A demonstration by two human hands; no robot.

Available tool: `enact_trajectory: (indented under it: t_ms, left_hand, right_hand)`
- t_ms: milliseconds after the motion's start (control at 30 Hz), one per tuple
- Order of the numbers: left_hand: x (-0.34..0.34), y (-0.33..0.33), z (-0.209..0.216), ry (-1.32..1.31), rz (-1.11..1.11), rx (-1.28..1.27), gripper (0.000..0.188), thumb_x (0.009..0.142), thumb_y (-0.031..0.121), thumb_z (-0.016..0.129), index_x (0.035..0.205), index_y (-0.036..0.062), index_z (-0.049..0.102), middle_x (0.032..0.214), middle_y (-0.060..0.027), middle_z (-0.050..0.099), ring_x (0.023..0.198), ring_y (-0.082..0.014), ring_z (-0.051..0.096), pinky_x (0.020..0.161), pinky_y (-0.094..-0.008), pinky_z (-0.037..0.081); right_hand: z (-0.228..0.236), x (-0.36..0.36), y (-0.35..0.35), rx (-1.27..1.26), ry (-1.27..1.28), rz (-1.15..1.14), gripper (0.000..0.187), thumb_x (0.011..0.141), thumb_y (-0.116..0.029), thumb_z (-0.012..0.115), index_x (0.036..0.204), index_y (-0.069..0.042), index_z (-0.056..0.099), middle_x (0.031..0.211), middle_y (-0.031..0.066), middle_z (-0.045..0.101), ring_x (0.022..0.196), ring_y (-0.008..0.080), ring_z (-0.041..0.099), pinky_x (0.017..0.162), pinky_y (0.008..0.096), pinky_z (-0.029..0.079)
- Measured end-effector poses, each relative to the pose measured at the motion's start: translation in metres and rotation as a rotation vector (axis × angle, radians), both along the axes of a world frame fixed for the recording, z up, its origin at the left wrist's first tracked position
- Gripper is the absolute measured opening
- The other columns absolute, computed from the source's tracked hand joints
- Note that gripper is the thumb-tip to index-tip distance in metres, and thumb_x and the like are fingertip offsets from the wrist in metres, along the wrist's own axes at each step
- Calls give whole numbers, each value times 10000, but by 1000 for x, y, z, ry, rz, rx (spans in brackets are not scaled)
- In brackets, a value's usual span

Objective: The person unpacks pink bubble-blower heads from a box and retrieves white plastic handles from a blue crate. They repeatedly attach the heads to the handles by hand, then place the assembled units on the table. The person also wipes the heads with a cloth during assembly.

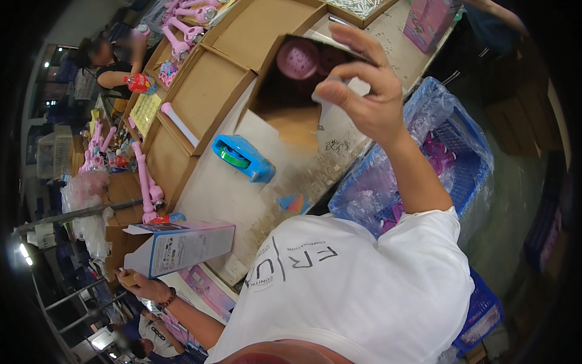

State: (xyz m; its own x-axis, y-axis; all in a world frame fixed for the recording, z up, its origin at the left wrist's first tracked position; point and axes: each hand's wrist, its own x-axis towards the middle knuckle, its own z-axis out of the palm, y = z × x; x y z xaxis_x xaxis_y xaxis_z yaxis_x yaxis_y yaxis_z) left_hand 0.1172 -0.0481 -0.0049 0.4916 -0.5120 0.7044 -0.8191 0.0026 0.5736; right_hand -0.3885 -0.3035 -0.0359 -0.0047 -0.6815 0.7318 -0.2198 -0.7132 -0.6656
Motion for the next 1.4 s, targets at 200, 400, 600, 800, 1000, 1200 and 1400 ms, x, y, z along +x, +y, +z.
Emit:
enact_trajectory:
  t_ms: [200,400,600,800,1000,1200,1400]
  left_hand:
    - [1,5,-2,52,-25,-36,635,846,538,620,1209,47,446,1343,-138,417,1192,-251,439,1018,-376,364]
    - [4,15,-3,13,2,-30,633,839,531,635,1205,51,445,1372,-141,400,1208,-260,429,1017,-367,372]
    - [2,21,-3,56,2,-24,650,825,524,658,1208,46,439,1383,-138,382,1198,-253,431,1009,-376,380]
    - [0,26,-2,66,51,-27,722,771,613,659,1164,47,443,1386,-153,350,1237,-262,381,1044,-406,315]
    - [-1,26,0,6,39,-10,671,827,519,656,1211,22,422,1385,-151,372,1207,-255,411,1042,-381,328]
    - [-11,20,1,17,88,4,766,748,646,657,1150,28,448,1376,-161,371,1251,-271,374,1059,-417,297]
    - [-11,11,1,98,49,1,758,749,651,650,1139,34,444,1403,-157,348,1251,-273,376,1041,-404,331]
  right_hand:
    - [-3,-11,-10,44,-193,-86,199,792,-209,754,826,-24,687,1272,118,556,1161,189,506,965,304,380]
    - [-6,-18,-1,133,-270,-60,206,809,-205,742,823,-9,681,1268,122,554,1090,169,534,915,276,396]
    - [-8,-19,6,124,-203,-70,205,791,-211,757,806,-18,688,1284,135,540,1146,201,515,958,308,377]
    - [-16,-22,18,124,-212,-66,193,779,-213,759,788,-31,695,1297,151,530,1212,240,484,1023,345,337]
    - [-24,-28,20,51,-192,-72,191,781,-208,755,782,-28,693,1301,161,524,1208,237,486,1021,345,344]
    - [-21,-30,18,44,-199,-66,153,787,-158,738,784,-14,687,1307,169,518,1198,227,489,1016,343,347]
    - [17,-28,-66,187,-89,-259,141,860,-85,594,782,20,645,915,78,648,782,136,575,677,250,454]
